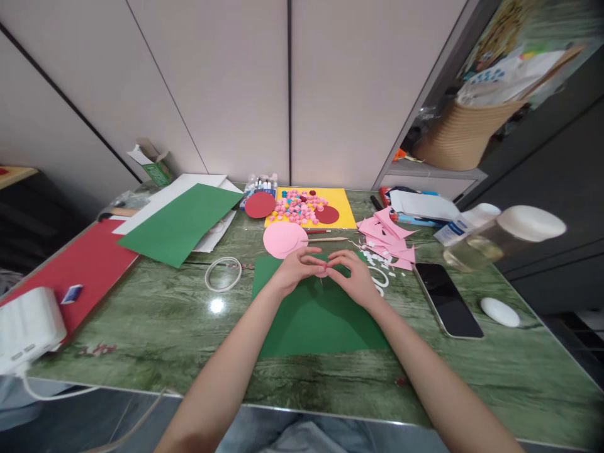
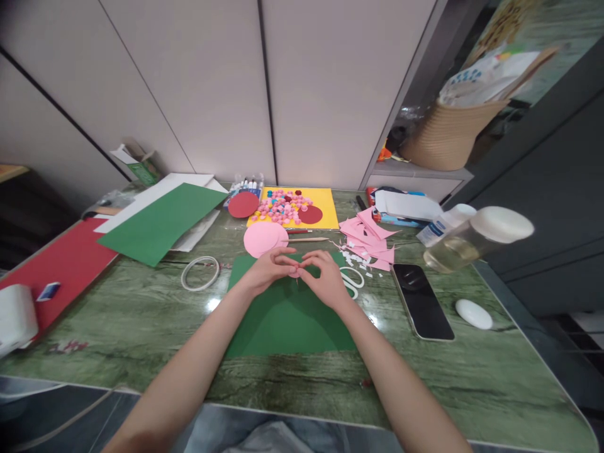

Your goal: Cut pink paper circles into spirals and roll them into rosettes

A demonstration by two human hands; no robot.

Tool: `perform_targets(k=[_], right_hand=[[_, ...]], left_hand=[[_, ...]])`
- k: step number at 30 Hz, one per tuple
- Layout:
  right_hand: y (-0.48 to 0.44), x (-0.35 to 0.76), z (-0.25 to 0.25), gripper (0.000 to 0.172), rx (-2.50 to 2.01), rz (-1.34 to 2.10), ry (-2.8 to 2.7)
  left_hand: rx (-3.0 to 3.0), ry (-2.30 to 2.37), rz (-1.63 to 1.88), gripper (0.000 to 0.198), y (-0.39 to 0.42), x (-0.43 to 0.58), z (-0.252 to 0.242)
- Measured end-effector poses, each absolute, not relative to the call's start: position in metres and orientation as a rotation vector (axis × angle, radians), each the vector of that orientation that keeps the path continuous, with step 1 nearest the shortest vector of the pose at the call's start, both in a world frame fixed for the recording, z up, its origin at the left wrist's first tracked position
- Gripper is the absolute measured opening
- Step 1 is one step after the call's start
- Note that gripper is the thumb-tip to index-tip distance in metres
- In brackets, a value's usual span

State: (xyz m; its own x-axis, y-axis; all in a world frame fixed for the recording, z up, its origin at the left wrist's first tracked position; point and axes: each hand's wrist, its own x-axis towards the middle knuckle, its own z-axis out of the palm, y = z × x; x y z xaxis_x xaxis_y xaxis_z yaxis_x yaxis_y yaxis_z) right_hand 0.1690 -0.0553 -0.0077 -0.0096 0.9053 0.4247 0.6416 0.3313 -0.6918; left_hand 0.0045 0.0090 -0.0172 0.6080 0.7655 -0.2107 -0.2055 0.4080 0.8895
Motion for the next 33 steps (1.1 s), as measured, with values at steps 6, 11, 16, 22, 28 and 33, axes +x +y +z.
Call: perform_targets(k=[6,11,16,22,28,33], right_hand=[[-0.055,0.170,-0.007,0.008,-1.402,0.392,-1.739],[-0.054,0.169,-0.010,0.006,-1.416,0.379,-1.727],[-0.054,0.168,-0.010,0.005,-1.418,0.333,-1.710],[-0.052,0.171,-0.014,0.004,-1.449,0.356,-1.695],[-0.052,0.172,-0.015,0.008,-1.453,0.393,-1.661],[-0.052,0.172,-0.014,0.008,-1.452,0.391,-1.629]], left_hand=[[1.046,0.703,0.697,0.053,0.007,0.007,-0.016],[1.071,0.743,0.718,0.052,0.002,0.009,-0.011],[1.066,0.777,0.743,0.048,-0.001,0.012,-0.008],[0.973,0.786,0.719,0.045,0.000,0.012,-0.006],[0.896,0.817,0.710,0.044,-0.001,0.010,-0.003],[0.877,0.821,0.758,0.042,-0.004,0.015,-0.006]])
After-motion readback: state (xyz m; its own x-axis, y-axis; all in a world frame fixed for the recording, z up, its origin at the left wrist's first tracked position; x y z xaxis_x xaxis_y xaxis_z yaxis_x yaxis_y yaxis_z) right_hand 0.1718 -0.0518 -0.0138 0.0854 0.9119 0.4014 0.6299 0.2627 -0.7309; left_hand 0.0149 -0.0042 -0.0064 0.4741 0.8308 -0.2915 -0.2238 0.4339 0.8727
